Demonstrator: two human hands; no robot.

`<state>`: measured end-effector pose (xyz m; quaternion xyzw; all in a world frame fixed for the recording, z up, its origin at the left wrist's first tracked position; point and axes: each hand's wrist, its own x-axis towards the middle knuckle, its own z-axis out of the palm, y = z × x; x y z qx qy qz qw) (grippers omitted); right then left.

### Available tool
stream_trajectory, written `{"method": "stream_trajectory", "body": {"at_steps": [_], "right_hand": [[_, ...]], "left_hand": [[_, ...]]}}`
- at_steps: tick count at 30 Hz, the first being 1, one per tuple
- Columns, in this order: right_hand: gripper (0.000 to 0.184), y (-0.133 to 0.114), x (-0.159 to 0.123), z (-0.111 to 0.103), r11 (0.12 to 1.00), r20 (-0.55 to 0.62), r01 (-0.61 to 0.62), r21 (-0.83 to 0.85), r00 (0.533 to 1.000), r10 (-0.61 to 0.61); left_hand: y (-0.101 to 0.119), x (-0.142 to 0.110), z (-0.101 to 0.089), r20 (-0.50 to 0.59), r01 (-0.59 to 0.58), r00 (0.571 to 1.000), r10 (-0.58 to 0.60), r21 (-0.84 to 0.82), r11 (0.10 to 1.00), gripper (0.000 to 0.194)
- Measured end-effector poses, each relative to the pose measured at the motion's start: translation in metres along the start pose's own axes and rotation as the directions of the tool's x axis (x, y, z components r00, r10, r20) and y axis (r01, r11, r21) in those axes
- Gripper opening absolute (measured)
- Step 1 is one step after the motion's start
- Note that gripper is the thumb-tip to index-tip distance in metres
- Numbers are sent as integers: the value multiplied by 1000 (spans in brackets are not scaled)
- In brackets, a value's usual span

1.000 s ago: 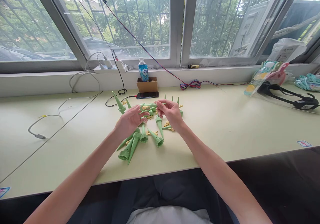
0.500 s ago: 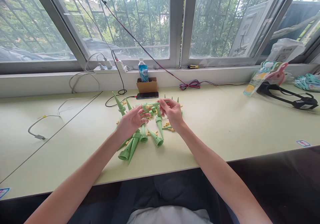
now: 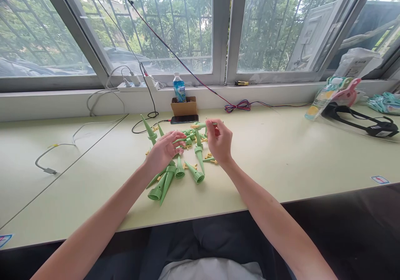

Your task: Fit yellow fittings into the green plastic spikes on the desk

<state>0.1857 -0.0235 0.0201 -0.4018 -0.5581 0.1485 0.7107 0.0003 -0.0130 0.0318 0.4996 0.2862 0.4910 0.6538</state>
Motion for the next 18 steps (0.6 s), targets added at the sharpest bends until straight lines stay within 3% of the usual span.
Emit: {"method": "stream_trajectory", "body": {"at_steps": [9, 12, 14, 18], "right_hand": [[40, 0, 0, -2, 993, 46, -40, -114, 998, 46], [41, 0, 0, -2, 991, 55, -42, -126, 997, 49], [40, -1, 0, -2, 991, 65, -40, -126, 997, 49], [37, -1, 0, -2, 992, 86, -26, -126, 996, 37]], "left_hand": [[0, 0, 1, 30, -15, 999, 14, 45, 999, 29], [0, -2, 3, 29, -55, 998, 51, 172, 984, 31], [-1, -5, 5, 57, -118, 993, 105, 339, 933, 30], [-8, -9, 7, 181, -327, 944, 276, 621, 712, 28]]}}
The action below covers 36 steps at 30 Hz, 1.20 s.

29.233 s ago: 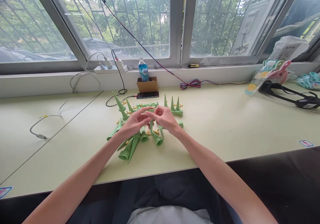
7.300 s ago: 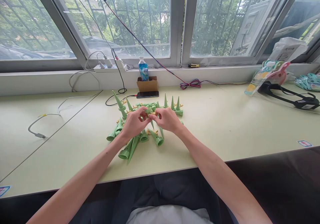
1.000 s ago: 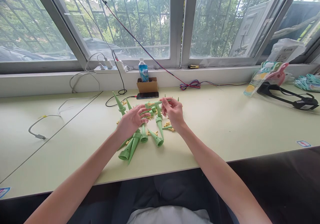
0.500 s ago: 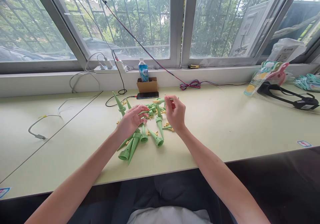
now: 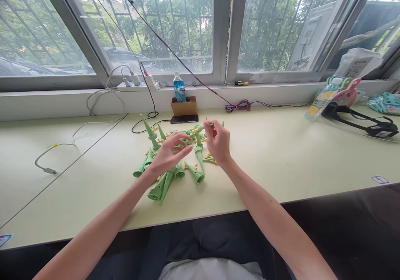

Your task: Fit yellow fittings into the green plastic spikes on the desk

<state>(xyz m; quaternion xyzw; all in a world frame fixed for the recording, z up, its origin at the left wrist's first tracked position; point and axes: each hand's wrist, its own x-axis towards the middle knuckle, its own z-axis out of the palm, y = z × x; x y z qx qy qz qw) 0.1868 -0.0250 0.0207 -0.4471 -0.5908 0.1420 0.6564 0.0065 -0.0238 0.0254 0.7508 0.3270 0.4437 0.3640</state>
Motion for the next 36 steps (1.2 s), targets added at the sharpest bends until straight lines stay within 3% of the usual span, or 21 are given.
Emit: {"method": "stream_trajectory", "body": {"at_steps": [4, 9, 20, 27, 36], "right_hand": [[35, 0, 0, 0, 999, 15, 35, -32, 999, -34], [38, -1, -1, 1, 997, 33, 51, -66, 998, -48], [39, -2, 0, -1, 995, 65, 62, -75, 996, -57], [37, -1, -1, 0, 999, 102, 50, -22, 994, -48], [39, -2, -1, 1, 999, 142, 36, 14, 989, -38]], "left_hand": [[-7, -3, 5, 34, -155, 988, 151, 220, 963, 32], [-11, -2, 5, 77, -182, 983, 166, 304, 935, 41], [-11, -2, 7, 59, -101, 994, 91, 191, 976, 51], [-9, -3, 6, 43, -90, 996, 82, 223, 971, 49], [-6, 0, 8, -11, -44, 999, 44, 62, 997, 48]]}}
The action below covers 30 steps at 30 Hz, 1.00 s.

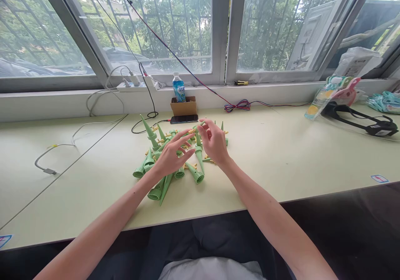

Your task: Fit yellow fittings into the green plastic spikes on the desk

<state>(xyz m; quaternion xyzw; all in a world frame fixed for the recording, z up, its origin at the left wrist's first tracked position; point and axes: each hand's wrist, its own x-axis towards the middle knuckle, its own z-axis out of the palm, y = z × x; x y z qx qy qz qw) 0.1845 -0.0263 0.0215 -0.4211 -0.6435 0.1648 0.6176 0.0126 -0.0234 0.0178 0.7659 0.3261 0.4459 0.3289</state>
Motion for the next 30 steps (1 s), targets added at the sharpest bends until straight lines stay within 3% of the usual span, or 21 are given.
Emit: {"method": "stream_trajectory", "body": {"at_steps": [15, 30], "right_hand": [[41, 4, 0, 2, 1000, 55, -10, 30, 998, 9], [37, 9, 1, 2, 992, 103, -23, -126, 994, 36]], "left_hand": [[1, 0, -3, 54, 89, 995, -86, -44, 995, 44], [-4, 3, -5, 74, 142, 987, -143, 17, 990, 42]]}}
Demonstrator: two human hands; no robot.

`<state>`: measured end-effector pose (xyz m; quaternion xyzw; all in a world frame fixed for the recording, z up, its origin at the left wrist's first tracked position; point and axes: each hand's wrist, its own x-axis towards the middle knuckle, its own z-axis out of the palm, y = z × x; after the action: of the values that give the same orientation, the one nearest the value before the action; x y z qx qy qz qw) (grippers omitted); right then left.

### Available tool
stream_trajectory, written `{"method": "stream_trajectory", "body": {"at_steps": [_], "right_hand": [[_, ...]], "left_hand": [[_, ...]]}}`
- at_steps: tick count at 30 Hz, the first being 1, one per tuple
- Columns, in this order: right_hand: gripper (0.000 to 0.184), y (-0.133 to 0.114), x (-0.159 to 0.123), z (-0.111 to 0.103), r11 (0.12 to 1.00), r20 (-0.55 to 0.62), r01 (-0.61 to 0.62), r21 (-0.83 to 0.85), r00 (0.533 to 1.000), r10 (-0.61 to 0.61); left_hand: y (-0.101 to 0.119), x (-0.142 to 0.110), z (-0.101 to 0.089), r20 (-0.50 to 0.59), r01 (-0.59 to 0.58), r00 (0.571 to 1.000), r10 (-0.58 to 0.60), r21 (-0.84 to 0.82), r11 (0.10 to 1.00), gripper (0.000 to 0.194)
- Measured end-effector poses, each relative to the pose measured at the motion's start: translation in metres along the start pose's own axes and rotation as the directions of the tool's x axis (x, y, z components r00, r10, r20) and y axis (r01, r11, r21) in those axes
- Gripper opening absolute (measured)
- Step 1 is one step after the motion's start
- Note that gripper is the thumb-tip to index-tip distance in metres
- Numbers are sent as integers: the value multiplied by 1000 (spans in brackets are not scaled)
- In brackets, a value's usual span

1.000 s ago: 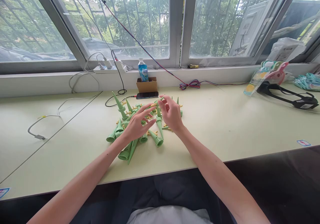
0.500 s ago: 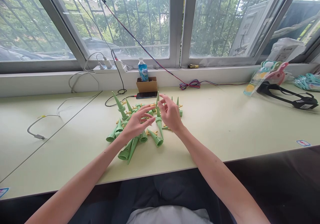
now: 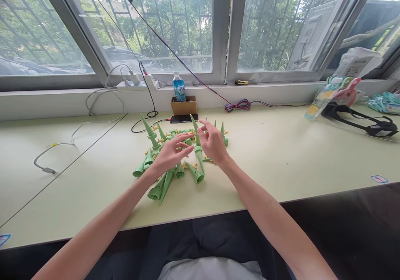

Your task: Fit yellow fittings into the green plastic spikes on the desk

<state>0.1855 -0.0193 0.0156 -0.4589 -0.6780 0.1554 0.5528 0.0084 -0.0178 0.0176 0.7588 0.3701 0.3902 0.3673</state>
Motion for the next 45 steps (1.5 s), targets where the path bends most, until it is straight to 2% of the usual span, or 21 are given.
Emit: {"method": "stream_trajectory", "body": {"at_steps": [12, 18, 37, 41, 45], "right_hand": [[31, 8, 1, 2, 989, 60, -3, -147, 998, 12], [31, 11, 1, 3, 977, 81, -48, -208, 995, 66], [33, 12, -1, 3, 981, 102, -42, -191, 993, 62], [28, 9, -1, 2, 978, 80, -46, -205, 995, 64], [21, 5, -1, -1, 946, 70, -71, -317, 993, 98]], "left_hand": [[1, 0, 1, 7, -24, 1000, 24, 40, 999, 41], [1, -1, 1, -1, -50, 999, 50, 64, 997, 41], [4, -1, 2, 2, -53, 999, 53, 102, 993, 39], [3, -1, 3, -31, -52, 998, 56, 120, 991, 34], [0, 0, 2, -99, -58, 992, 75, 159, 985, 24]]}}
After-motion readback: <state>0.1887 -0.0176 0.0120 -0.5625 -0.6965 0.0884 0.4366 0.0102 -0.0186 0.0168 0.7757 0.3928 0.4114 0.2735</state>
